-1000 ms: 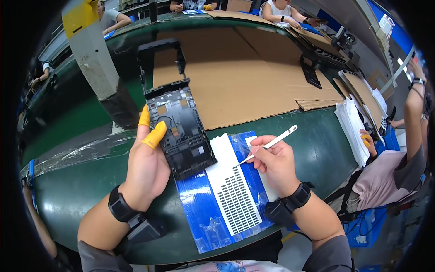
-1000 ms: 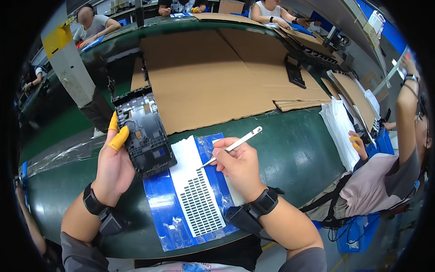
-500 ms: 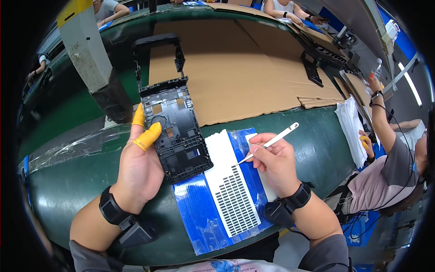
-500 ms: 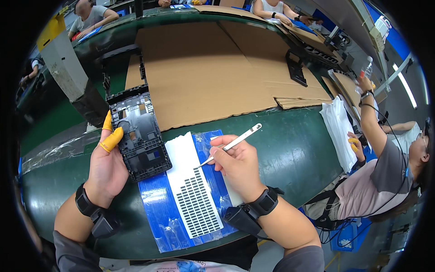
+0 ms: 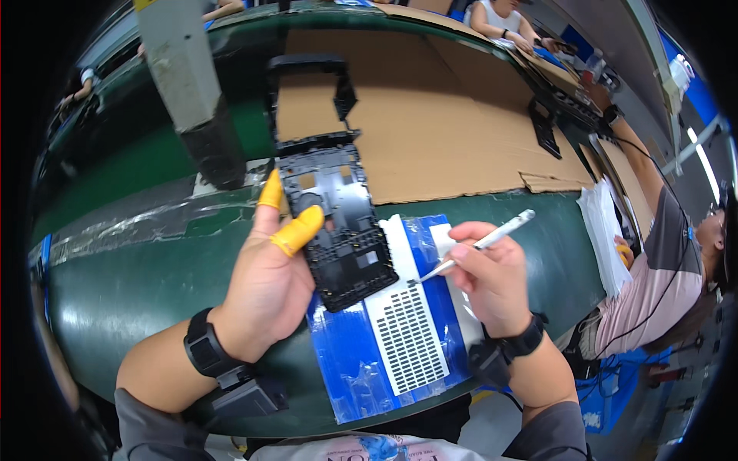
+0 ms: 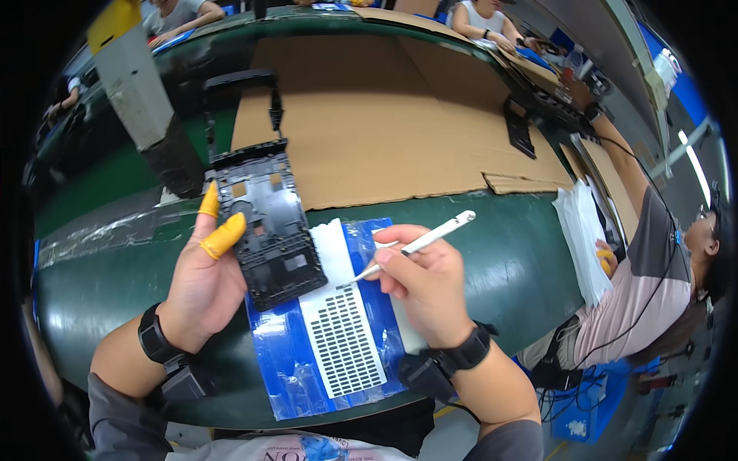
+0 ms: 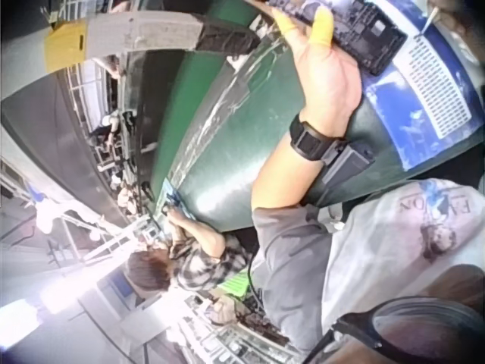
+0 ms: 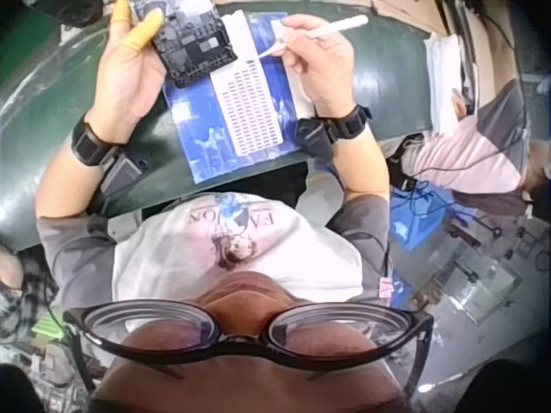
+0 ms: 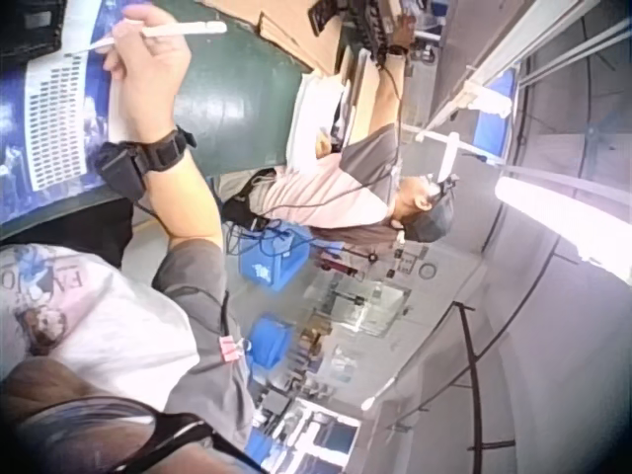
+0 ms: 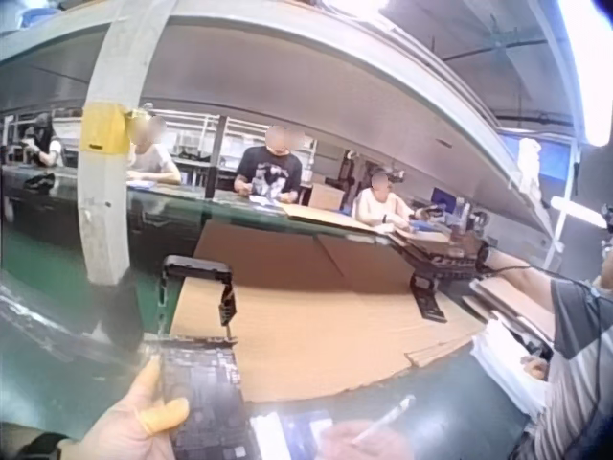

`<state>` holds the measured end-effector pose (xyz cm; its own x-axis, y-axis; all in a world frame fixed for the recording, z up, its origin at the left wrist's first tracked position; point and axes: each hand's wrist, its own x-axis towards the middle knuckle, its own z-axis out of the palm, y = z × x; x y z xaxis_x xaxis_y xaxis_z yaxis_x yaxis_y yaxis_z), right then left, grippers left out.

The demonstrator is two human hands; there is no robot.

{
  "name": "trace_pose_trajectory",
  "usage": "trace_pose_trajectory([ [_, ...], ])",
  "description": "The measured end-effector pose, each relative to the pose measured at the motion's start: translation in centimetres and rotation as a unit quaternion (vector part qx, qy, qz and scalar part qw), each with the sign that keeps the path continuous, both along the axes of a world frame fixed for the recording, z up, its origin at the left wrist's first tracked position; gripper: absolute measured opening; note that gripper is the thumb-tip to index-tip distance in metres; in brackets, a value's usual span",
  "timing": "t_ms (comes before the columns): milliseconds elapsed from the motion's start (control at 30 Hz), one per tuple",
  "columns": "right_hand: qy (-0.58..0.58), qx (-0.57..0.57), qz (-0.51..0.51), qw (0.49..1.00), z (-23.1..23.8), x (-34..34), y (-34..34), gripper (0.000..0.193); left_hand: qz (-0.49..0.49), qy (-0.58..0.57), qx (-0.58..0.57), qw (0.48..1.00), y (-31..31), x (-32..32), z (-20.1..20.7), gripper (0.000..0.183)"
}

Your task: The recorder is assembling an electronic device component using tweezers and manual manipulation on a factory line.

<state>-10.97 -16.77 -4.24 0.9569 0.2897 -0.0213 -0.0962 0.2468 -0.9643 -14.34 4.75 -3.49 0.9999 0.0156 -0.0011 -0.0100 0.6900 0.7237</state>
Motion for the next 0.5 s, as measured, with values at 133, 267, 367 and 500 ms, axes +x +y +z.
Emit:
trace_pose_trajectory([
  [133, -0.037, 0.0, 0.025, 0.999, 3.5, -1.6, 1.6, 0.02, -0.049, 0.027, -0.025, 0.998, -0.5, -0.7, 0.5, 0.048],
  [267, -0.091, 0.042, 0.036, 0.994, 3.6, -2.1, 4.7, 0.021, -0.075, 0.054, -0.099, 0.991, -0.6, -1.9, 1.7, 0.05],
  [367, -0.109, 0.024, 0.024, 0.993, 2.1, -2.7, 4.8, 0.019, -0.074, 0.057, -0.097, 0.991, -0.7, -2.2, 1.9, 0.051],
  [500, -0.115, 0.039, 0.003, 0.993, 1.9, -3.5, 4.9, 0.019, -0.095, 0.055, -0.076, 0.991, -0.7, -2.3, 1.5, 0.052],
])
